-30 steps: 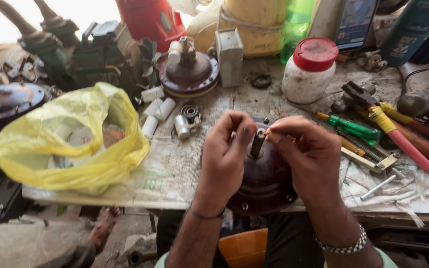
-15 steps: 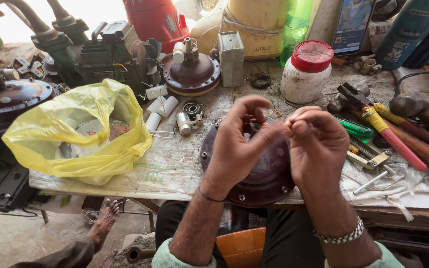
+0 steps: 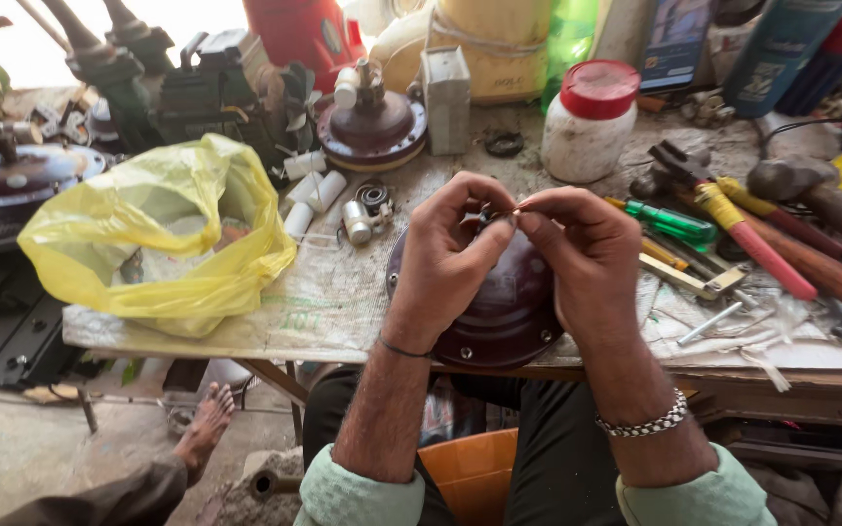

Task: The person uses a screwdriver to loosen screws on a circular maroon electrical component, then removes a central shaft with attached wires. They strip wire ends and connect them to a white cylindrical part, securing it onto the shaft with a screw.

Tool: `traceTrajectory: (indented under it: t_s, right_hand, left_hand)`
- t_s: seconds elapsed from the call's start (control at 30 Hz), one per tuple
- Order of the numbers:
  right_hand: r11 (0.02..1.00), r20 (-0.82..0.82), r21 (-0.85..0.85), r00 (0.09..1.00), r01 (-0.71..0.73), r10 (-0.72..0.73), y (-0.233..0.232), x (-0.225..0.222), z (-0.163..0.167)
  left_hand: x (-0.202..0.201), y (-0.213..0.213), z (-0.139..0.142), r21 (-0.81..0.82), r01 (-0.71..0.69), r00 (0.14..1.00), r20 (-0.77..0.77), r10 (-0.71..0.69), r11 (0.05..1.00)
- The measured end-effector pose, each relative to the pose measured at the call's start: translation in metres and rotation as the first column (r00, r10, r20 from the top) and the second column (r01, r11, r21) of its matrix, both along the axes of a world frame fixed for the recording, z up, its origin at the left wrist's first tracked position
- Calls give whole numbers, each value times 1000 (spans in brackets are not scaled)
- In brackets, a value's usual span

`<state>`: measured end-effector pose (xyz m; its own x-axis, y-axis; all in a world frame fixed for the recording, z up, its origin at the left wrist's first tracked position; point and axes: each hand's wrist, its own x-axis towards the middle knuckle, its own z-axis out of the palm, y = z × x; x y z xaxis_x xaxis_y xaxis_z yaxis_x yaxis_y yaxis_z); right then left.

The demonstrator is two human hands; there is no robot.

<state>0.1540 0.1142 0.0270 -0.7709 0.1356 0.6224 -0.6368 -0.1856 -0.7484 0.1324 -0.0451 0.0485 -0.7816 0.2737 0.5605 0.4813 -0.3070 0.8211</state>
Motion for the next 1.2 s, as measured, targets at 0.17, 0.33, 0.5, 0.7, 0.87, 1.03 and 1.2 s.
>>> traceTrajectory:
  t_s: [0.17, 0.33, 0.5, 0.7, 0.87, 1.03, 1.2]
  right_hand:
    - [995, 64, 55, 994, 81, -85, -1, 0, 2]
    - [957, 32, 102, 960, 272, -276, -5, 4, 9]
    - [970, -55, 142, 980, 195, -189, -11, 7, 17]
    - [831, -319, 344, 887, 437, -335, -19, 13, 19]
    - [743, -178, 445, 862, 501, -475, -18, 12, 19]
    - [721, -223, 501, 877, 478, -427, -16, 11, 18]
    - [710, -197, 546, 892, 445, -407, -15, 12, 17]
  left_hand:
    - [2, 0, 5, 30, 32, 999, 37, -33, 999]
    - [-5, 1, 3, 60, 16, 998, 67, -20, 998]
    - [-10, 0, 0, 69, 17, 995, 93, -24, 997]
    - [-12, -3, -4, 94, 24, 998, 58, -30, 995]
    - [-12, -2, -1, 106, -4, 1000, 23, 2, 994]
    - [-10, 0, 2, 187, 22, 996, 76, -36, 982]
    - [-9, 3, 3, 213, 16, 998, 63, -31, 977]
